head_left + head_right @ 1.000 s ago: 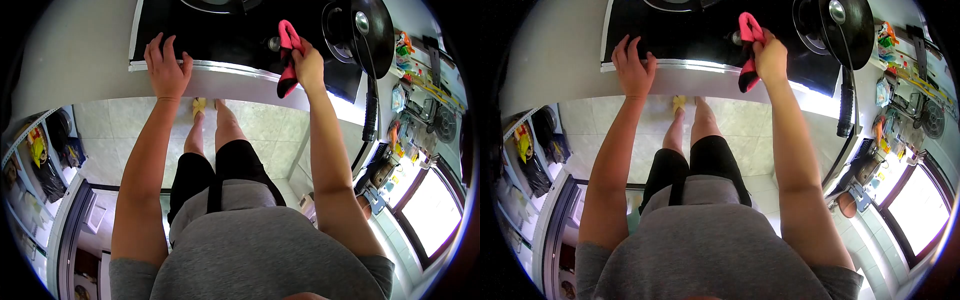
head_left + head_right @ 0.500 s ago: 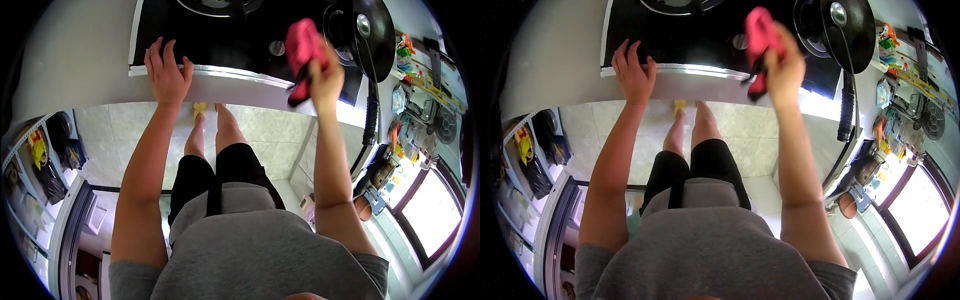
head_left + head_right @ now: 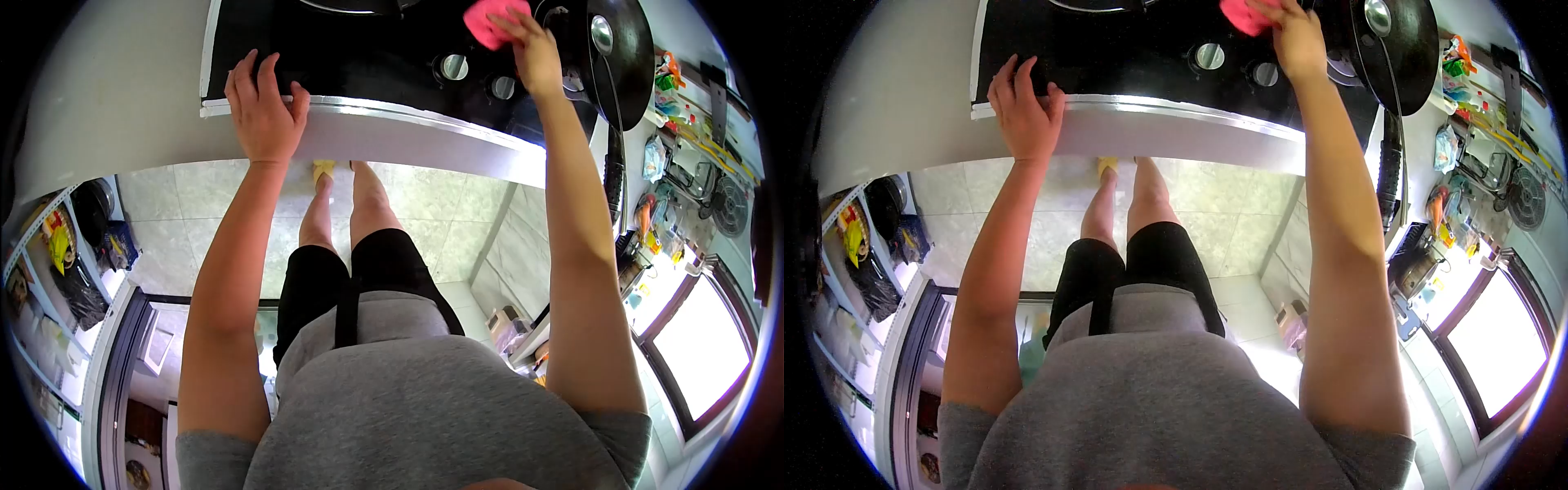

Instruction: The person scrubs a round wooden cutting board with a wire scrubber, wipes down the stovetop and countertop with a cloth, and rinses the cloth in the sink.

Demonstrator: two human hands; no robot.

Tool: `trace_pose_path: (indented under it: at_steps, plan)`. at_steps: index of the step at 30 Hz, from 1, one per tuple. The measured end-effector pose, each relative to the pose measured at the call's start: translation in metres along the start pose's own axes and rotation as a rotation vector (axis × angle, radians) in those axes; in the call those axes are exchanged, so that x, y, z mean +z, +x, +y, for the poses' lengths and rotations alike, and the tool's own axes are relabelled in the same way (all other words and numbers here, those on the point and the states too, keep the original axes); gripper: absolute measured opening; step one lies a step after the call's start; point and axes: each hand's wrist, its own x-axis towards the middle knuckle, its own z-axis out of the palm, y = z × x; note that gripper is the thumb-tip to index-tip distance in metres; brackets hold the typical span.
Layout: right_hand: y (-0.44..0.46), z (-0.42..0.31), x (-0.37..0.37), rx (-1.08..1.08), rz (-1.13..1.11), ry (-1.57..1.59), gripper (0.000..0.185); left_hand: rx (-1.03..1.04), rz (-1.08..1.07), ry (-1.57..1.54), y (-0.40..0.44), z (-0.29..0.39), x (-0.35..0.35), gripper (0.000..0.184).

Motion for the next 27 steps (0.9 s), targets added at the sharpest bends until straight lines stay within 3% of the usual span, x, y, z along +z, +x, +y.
trace_pose_path:
  at_steps: [5, 7, 13, 19, 21, 25, 27]
  plan:
    - [-0.082, -0.014, 0.002, 0.1, 0.054, -0.005, 0.06, 0.021, 0.045, -0.008, 0.001, -0.002, 0.003, 0.044]
    - [-0.1, -0.028, 0.003, 0.273, 0.09, -0.029, 0.061, 0.019, 0.04, -0.005, 0.001, -0.002, 0.003, 0.044]
    - [-0.121, -0.053, 0.015, 0.405, 0.161, -0.138, 0.049, 0.016, 0.025, 0.016, 0.002, -0.002, 0.001, 0.043]
    - [-0.151, -0.095, 0.002, 0.686, -0.147, -0.059, 0.048, -0.001, 0.012, 0.023, 0.003, -0.001, 0.001, 0.043]
    - [-0.157, -0.119, 0.001, 0.528, -0.129, -0.074, 0.045, 0.003, 0.02, 0.022, 0.003, -0.001, 0.001, 0.043]
    - [-0.13, -0.173, -0.024, 0.432, -0.232, 0.194, 0.047, -0.011, 0.012, 0.017, 0.001, -0.002, 0.003, 0.044]
    - [-0.109, -0.168, -0.051, 0.526, -0.202, 0.689, 0.048, -0.004, 0.037, 0.004, 0.001, -0.002, 0.003, 0.045]
